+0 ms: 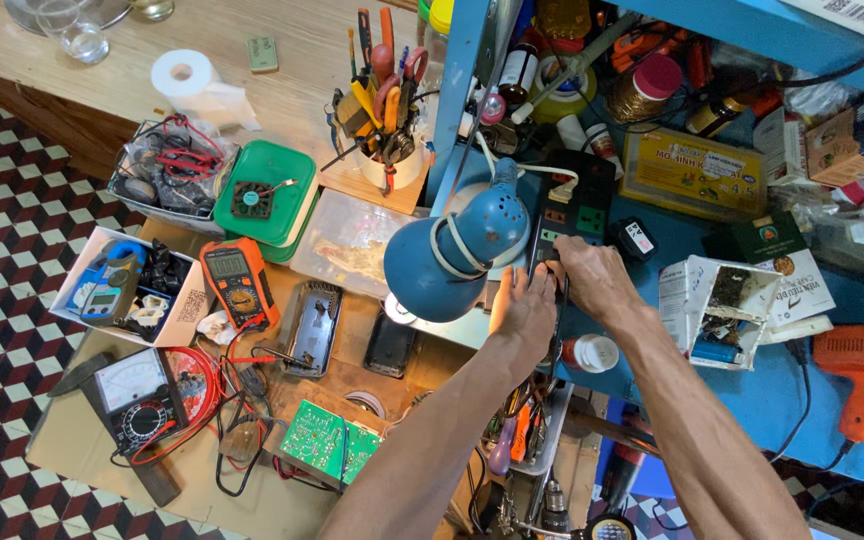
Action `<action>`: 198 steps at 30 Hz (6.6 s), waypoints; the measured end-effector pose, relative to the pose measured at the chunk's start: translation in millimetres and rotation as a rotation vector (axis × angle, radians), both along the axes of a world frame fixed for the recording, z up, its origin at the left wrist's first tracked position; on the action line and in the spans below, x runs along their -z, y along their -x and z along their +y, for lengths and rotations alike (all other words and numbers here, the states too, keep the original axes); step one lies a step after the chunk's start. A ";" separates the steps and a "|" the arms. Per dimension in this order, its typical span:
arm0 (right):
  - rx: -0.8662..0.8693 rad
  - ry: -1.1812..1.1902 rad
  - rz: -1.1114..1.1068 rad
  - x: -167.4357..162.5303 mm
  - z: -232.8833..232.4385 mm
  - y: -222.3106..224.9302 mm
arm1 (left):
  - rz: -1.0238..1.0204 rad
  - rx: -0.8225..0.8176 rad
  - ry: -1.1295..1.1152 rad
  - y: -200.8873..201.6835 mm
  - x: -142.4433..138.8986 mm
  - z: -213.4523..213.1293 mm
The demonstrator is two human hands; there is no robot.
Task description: The person tests a green circuit board using multimeter probes and a heat gun. They repeatedly touch probes to various points on the board, flip it over, and apply heat to specific areas while holding the board with one hand.
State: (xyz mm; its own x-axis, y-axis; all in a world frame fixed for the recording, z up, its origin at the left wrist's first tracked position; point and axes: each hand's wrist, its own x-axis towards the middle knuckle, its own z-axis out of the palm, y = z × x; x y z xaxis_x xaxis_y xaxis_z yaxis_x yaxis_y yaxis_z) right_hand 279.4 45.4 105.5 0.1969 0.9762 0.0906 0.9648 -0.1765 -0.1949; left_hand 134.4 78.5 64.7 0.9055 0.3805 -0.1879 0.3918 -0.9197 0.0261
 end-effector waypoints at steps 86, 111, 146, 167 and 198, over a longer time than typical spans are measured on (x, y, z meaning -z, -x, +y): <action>1.145 -0.447 1.173 -8.6 -92.7 537.6 | -0.773 -0.499 0.954 490.0 -9.6 172.7; 1.072 -0.385 1.204 -16.9 -75.4 534.4 | -0.272 -0.234 1.067 512.4 -17.5 155.1; 1.052 -0.900 1.449 20.1 -72.4 554.8 | -0.788 -0.158 1.011 546.5 -60.2 107.3; 1.178 -0.503 1.040 -29.6 -122.1 648.1 | -0.644 0.286 0.403 483.7 -53.2 72.3; 0.761 -0.004 1.197 15.0 -63.7 418.0 | -0.453 -0.357 0.311 452.1 -56.4 9.8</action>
